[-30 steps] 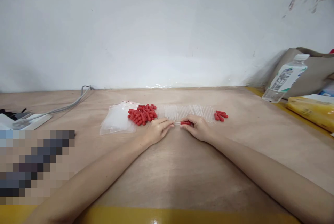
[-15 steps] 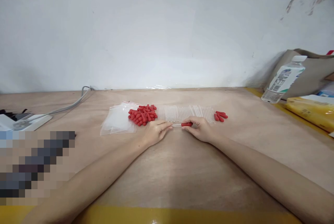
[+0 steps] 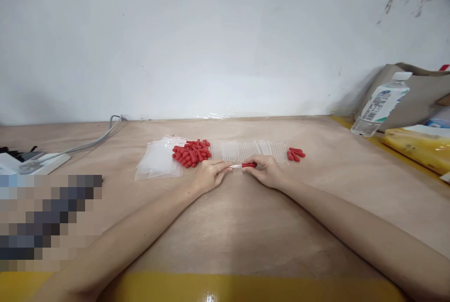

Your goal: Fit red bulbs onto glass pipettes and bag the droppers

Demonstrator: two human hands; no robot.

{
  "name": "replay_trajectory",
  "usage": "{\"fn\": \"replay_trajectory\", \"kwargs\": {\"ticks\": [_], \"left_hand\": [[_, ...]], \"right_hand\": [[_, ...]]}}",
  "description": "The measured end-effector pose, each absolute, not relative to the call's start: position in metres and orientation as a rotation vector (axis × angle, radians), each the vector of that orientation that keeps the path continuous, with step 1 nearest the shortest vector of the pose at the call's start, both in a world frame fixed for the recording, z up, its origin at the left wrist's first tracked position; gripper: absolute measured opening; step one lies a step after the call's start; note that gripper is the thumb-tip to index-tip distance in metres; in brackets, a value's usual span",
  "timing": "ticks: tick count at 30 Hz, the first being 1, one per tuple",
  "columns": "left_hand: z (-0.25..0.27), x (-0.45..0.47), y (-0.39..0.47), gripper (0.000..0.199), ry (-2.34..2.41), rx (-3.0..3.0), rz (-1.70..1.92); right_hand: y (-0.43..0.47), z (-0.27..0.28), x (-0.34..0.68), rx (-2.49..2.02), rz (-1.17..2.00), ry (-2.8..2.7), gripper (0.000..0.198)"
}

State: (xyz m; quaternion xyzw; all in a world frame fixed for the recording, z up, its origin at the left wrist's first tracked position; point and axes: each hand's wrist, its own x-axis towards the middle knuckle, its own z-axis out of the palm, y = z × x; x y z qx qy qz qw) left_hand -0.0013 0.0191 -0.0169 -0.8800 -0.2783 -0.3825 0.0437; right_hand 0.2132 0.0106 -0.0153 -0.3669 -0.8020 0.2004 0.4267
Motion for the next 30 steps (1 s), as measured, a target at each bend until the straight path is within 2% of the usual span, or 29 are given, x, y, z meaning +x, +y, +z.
{"fn": "replay_trajectory", "kwargs": {"ticks": [18, 30], "left_hand": [[-0.012, -0.003, 0.013, 0.021, -0.844, -2.689, -1.185], [-0.011, -0.004, 0.012, 0.017, -0.902, -2.749, -1.240]], "right_hand": [[0.011, -0.010, 0.221, -0.961, 0.721, -1.973, 0.015], [0.011, -0.008, 0.224, -0.957, 0.702, -1.978, 0.013]]}}
